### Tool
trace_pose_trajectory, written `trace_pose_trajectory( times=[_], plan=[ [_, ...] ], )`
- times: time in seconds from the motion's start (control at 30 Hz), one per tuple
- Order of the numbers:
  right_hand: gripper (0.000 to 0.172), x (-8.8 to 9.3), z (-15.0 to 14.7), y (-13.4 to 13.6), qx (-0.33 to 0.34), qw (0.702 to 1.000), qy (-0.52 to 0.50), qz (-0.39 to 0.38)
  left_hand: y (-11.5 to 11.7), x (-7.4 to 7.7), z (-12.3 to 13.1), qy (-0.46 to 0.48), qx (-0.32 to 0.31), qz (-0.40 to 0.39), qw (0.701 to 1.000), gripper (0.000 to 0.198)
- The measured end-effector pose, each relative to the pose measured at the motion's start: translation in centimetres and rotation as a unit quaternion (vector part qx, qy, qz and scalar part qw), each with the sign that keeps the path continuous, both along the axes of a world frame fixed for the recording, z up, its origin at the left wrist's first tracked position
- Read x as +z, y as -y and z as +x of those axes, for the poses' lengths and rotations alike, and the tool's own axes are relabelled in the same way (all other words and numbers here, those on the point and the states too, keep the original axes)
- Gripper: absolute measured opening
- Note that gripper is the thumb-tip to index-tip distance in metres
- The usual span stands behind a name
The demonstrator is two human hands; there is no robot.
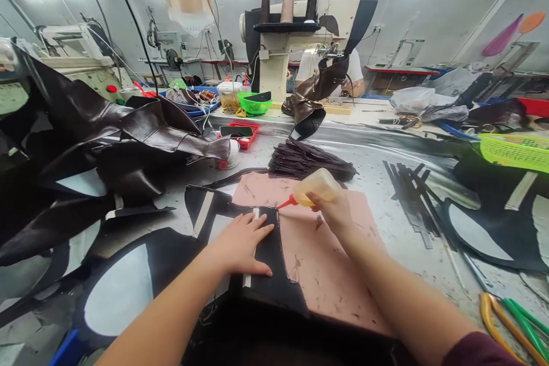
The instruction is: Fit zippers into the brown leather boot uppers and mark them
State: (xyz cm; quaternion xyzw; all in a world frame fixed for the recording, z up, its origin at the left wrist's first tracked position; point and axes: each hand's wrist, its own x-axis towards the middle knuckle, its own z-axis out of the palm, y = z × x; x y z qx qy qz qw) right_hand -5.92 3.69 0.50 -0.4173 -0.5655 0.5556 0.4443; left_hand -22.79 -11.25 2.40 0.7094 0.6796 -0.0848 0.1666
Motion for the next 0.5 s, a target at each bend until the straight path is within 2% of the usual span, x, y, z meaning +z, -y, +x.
trace_pose_trajectory(
  times=[0.5],
  plan=[
    [0.062, -1.3, 0.0, 0.1, -0.019, 1.0, -0.001, -0.012, 0.1, -0.9, -0.2, 0.023, 0.001, 0.01, 1.0, 0.094]
  ],
)
